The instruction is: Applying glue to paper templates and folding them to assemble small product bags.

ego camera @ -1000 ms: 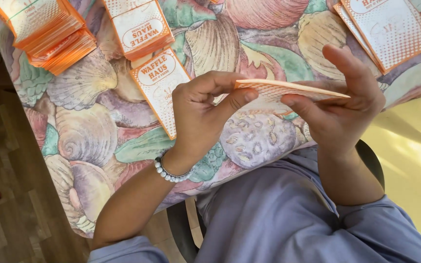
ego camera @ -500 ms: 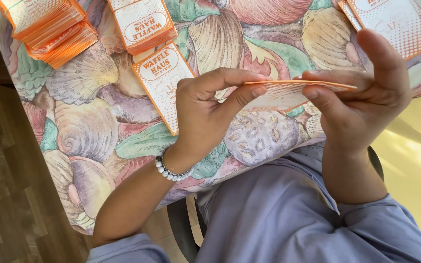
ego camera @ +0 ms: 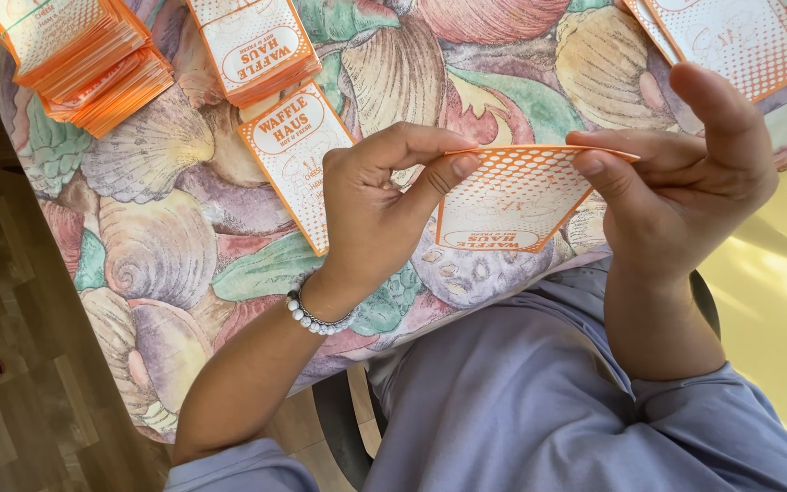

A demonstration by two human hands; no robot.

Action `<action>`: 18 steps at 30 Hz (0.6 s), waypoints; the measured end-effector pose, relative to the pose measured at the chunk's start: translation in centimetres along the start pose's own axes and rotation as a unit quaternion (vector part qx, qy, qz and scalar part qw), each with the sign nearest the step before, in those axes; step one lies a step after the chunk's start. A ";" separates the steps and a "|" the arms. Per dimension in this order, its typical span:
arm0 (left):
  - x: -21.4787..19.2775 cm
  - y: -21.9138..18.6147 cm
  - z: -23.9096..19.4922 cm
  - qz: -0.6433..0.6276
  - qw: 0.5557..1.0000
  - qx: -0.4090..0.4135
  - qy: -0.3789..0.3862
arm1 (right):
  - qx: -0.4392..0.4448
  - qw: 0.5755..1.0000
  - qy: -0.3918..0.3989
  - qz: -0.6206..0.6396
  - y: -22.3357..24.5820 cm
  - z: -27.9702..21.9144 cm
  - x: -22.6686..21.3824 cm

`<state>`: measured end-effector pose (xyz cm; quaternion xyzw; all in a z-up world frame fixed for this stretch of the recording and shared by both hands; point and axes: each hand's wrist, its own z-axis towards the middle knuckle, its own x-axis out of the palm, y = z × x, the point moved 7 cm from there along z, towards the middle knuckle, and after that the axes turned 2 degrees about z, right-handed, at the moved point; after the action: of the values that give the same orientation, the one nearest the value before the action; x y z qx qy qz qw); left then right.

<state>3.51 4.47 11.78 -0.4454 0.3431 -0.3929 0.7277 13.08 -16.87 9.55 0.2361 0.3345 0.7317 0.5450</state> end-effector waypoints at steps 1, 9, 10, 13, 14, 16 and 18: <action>0.0 0.1 0.0 -0.001 1.000 -0.006 -0.001 | 0.002 1.000 -0.003 0.001 -0.1 0.0 -0.1; 0.3 -0.2 -0.1 -0.013 1.000 -0.001 0.014 | 0.048 0.999 -0.016 -0.001 -1.1 0.1 -0.5; 0.4 -0.1 -0.1 -0.020 1.000 -0.007 0.020 | 0.046 0.999 -0.018 -0.005 -1.3 0.1 -0.6; 0.4 -0.5 -0.1 0.038 0.999 0.017 0.013 | 0.065 0.998 0.022 -0.009 -0.7 0.9 0.3; 0.4 -0.5 0.0 0.038 0.999 0.017 0.012 | 0.065 0.998 0.023 -0.009 0.2 1.9 0.5; 0.4 -0.8 0.0 0.081 0.996 0.035 0.016 | -0.077 0.965 0.197 -0.157 3.5 3.3 3.3; 0.6 -0.8 -0.1 0.083 0.995 0.051 0.027 | -0.111 0.944 0.249 -0.185 3.9 4.0 4.4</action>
<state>3.51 3.74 12.37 -0.3670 0.3777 -0.3596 0.7703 12.08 -12.42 15.06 -0.0817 0.4137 0.6863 0.5927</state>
